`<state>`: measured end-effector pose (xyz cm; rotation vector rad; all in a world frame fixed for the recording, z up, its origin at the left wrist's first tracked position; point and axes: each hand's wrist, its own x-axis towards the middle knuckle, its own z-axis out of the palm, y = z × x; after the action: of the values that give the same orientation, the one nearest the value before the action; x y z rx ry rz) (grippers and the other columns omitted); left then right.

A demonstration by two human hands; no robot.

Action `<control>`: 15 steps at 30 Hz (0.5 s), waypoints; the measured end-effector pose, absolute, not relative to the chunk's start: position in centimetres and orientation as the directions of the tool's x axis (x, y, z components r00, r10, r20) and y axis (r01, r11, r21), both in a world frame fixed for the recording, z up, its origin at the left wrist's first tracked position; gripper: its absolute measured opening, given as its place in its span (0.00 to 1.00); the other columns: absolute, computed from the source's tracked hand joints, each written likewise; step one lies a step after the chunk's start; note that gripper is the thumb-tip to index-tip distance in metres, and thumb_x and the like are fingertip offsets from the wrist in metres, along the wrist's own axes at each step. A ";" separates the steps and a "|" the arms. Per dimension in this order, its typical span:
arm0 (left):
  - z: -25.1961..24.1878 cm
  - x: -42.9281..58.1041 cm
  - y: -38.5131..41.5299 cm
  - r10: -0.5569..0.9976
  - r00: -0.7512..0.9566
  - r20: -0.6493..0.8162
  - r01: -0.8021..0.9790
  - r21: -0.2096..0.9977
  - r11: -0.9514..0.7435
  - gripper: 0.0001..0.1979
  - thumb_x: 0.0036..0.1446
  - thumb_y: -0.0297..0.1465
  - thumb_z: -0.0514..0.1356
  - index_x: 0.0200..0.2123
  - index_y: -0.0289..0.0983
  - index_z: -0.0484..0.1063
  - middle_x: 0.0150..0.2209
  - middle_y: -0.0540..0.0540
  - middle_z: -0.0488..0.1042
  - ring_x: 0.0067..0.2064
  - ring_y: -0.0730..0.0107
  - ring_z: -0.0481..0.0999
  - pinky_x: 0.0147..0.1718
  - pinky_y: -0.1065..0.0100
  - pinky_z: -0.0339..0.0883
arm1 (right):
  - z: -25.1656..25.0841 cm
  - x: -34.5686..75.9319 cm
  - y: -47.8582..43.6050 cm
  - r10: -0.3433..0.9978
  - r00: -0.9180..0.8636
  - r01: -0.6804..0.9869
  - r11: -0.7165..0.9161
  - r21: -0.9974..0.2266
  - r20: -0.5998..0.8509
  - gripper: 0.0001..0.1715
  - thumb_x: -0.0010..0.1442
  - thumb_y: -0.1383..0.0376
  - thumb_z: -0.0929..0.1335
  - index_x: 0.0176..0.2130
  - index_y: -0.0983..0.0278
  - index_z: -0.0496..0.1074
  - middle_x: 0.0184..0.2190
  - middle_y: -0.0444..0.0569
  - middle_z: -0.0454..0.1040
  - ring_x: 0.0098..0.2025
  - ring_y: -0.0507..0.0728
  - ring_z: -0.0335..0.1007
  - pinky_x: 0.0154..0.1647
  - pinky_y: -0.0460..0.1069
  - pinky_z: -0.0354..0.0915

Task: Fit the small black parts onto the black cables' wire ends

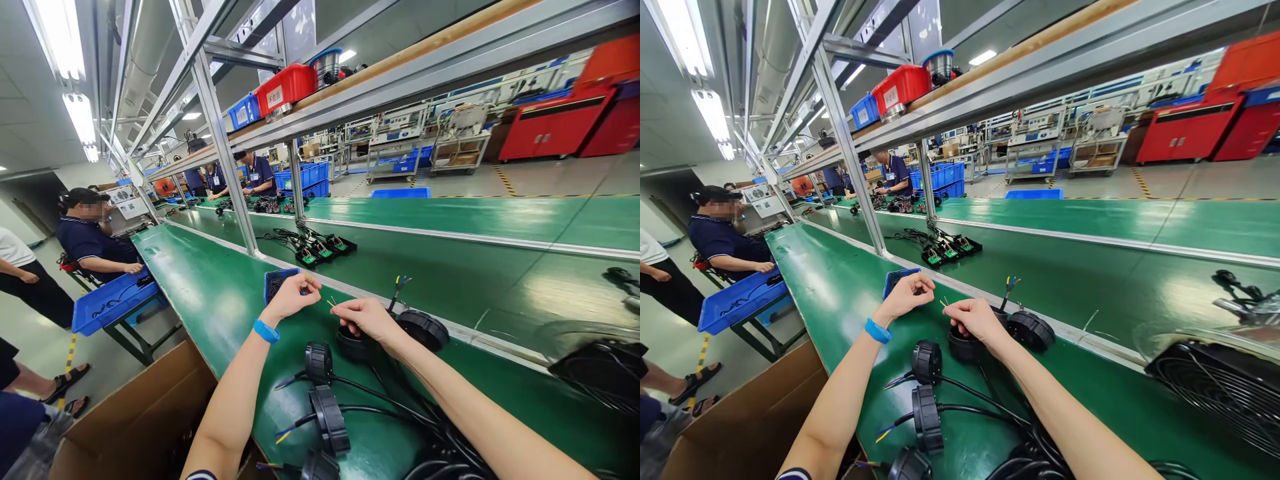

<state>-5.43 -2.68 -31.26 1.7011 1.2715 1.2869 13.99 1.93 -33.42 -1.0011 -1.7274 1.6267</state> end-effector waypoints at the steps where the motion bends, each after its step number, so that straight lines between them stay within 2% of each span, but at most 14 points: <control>1: -31.3 -5.4 -2.7 0.946 0.057 0.319 0.307 0.896 -0.321 0.11 0.51 0.27 0.65 0.38 0.32 0.70 0.29 0.50 0.73 0.31 0.76 0.70 0.37 0.70 0.63 | -33.3 14.0 1.9 0.816 -0.569 0.147 -0.019 -0.989 -0.100 0.13 0.45 0.58 0.75 0.26 0.67 0.79 0.17 0.44 0.70 0.16 0.46 0.58 0.16 0.43 0.55; 8: -31.4 -5.5 -2.7 0.950 0.093 0.297 0.285 0.906 -0.312 0.13 0.51 0.28 0.65 0.40 0.32 0.68 0.29 0.51 0.73 0.32 0.76 0.71 0.39 0.70 0.63 | -33.6 14.0 2.0 0.810 -0.576 0.160 -0.018 -0.987 -0.108 0.15 0.44 0.56 0.73 0.25 0.68 0.80 0.15 0.41 0.65 0.16 0.45 0.51 0.17 0.43 0.45; 15: -31.3 -5.8 -2.8 0.955 0.135 0.265 0.250 0.923 -0.292 0.16 0.51 0.31 0.68 0.40 0.33 0.67 0.28 0.51 0.73 0.32 0.75 0.71 0.39 0.69 0.62 | -33.9 14.0 2.2 0.796 -0.594 0.169 -0.013 -0.986 -0.113 0.19 0.43 0.54 0.74 0.26 0.68 0.79 0.15 0.41 0.64 0.16 0.45 0.48 0.19 0.45 0.43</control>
<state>-5.76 -2.81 -31.31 1.6703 1.1801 1.1995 14.03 2.18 -33.85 -1.0017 -1.7718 1.6499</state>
